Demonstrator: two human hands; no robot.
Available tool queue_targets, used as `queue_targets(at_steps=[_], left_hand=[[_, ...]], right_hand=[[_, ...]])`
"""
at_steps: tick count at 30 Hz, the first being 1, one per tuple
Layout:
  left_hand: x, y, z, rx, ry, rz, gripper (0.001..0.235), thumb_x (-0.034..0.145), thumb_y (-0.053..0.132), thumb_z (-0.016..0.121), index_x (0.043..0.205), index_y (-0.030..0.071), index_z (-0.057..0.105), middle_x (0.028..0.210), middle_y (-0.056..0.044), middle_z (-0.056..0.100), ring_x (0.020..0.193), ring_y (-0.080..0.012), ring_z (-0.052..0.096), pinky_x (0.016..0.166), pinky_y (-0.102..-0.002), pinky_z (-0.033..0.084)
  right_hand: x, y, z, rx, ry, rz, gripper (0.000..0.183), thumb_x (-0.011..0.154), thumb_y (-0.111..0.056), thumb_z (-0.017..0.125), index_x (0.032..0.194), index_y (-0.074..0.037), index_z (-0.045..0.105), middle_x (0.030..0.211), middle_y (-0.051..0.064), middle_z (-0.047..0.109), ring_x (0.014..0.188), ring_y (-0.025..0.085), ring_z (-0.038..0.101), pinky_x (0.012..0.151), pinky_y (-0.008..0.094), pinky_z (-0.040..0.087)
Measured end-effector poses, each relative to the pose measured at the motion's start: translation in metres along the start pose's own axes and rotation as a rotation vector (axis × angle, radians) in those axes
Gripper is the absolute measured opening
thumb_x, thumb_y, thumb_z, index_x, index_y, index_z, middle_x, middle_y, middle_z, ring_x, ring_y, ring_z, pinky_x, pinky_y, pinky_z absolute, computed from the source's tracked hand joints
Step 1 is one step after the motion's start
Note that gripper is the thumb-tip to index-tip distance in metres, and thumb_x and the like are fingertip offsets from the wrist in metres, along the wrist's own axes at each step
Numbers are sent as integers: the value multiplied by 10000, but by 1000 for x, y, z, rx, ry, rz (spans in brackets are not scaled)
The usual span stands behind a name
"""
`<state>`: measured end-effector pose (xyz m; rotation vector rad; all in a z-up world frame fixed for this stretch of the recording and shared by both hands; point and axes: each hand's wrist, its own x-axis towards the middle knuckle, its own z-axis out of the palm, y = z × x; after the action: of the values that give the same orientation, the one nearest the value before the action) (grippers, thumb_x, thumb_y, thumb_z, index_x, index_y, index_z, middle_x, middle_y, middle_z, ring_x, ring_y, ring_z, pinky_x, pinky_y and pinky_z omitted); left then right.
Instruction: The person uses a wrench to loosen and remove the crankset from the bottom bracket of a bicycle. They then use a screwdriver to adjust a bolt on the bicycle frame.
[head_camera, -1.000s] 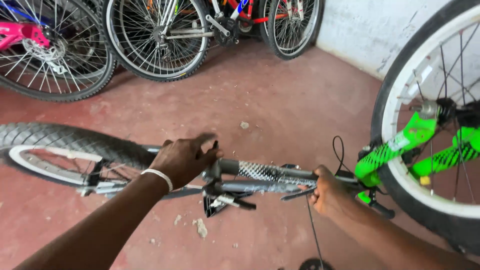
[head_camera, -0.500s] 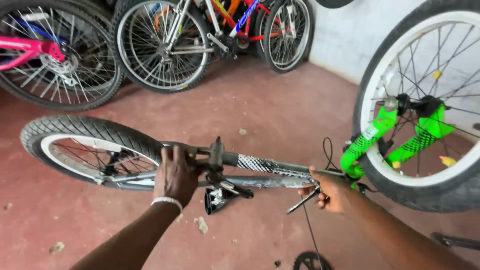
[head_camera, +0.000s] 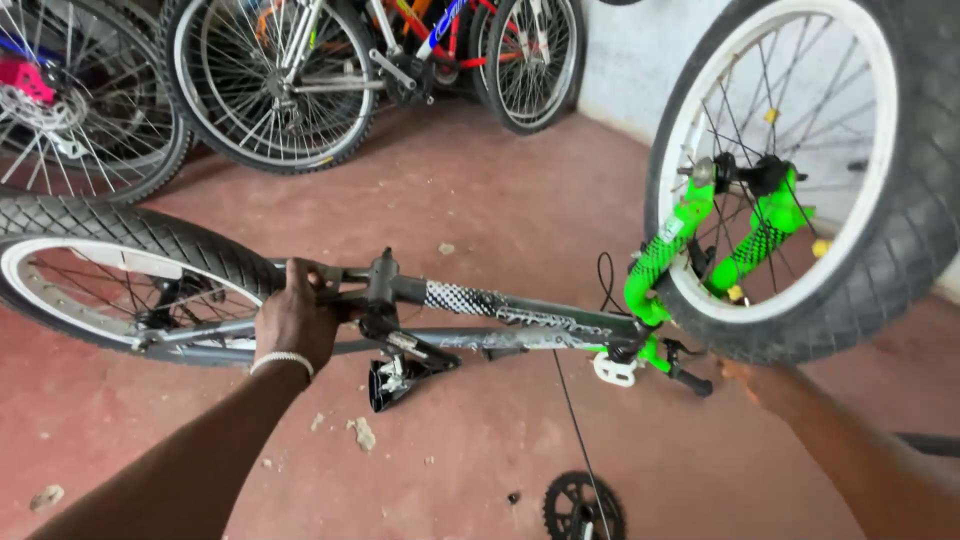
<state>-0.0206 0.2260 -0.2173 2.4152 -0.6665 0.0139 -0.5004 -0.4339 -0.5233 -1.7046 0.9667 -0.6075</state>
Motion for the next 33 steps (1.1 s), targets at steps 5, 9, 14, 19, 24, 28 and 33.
queue_targets(at_steps=[5, 9, 14, 19, 24, 28, 33], left_hand=[[-1, 1, -3, -25, -7, -60, 490, 876, 309, 788, 1202, 166, 451, 927, -196, 735, 833, -435, 681, 713, -531, 497], [6, -3, -1, -18, 24, -34, 542, 820, 288, 860, 1184, 175, 475, 903, -171, 735, 808, -413, 682, 689, -522, 512], [9, 1, -4, -53, 22, -70, 429, 885, 143, 771, 1200, 170, 480, 924, -192, 725, 808, -414, 676, 670, -534, 533], [24, -11, -2, -77, 85, -81, 406, 887, 49, 708, 1216, 151, 493, 951, -237, 726, 848, -463, 685, 686, -565, 527], [26, -6, -15, -108, 50, -100, 420, 906, 109, 756, 1236, 132, 499, 947, -202, 742, 854, -394, 718, 706, -536, 577], [35, -15, -16, -108, 36, -104, 316, 928, 100, 658, 1196, 152, 496, 908, -189, 738, 828, -416, 709, 697, -535, 554], [45, -17, -12, -57, 46, -47, 390, 901, 113, 726, 1200, 117, 475, 934, -202, 732, 820, -424, 696, 687, -541, 552]], right_hand=[[-32, -99, 60, -143, 151, 56, 281, 828, -16, 740, 1080, -48, 620, 1083, 103, 639, 955, 259, 567, 773, 473, 481], [-71, -196, 101, -321, 383, 140, 336, 829, -127, 771, 1110, -42, 608, 1090, 149, 672, 956, 339, 622, 748, 516, 522], [-150, -302, 149, -518, 600, 224, 424, 830, -237, 804, 1141, -37, 596, 1096, 197, 704, 957, 419, 674, 723, 561, 561], [-203, -402, 210, -702, 803, 265, 529, 830, -345, 840, 1171, -32, 584, 1103, 246, 735, 958, 501, 725, 697, 607, 600], [-186, -400, 224, -714, 880, 110, 515, 853, -416, 829, 1163, -52, 637, 1051, 265, 763, 918, 532, 727, 689, 626, 579], [-176, -392, 231, -736, 910, 60, 549, 819, -369, 894, 1177, -25, 659, 1045, 283, 771, 905, 541, 731, 683, 634, 583], [-159, -389, 227, -884, 932, 95, 620, 801, -518, 871, 1165, -42, 710, 1014, 274, 794, 856, 504, 770, 632, 579, 616]])
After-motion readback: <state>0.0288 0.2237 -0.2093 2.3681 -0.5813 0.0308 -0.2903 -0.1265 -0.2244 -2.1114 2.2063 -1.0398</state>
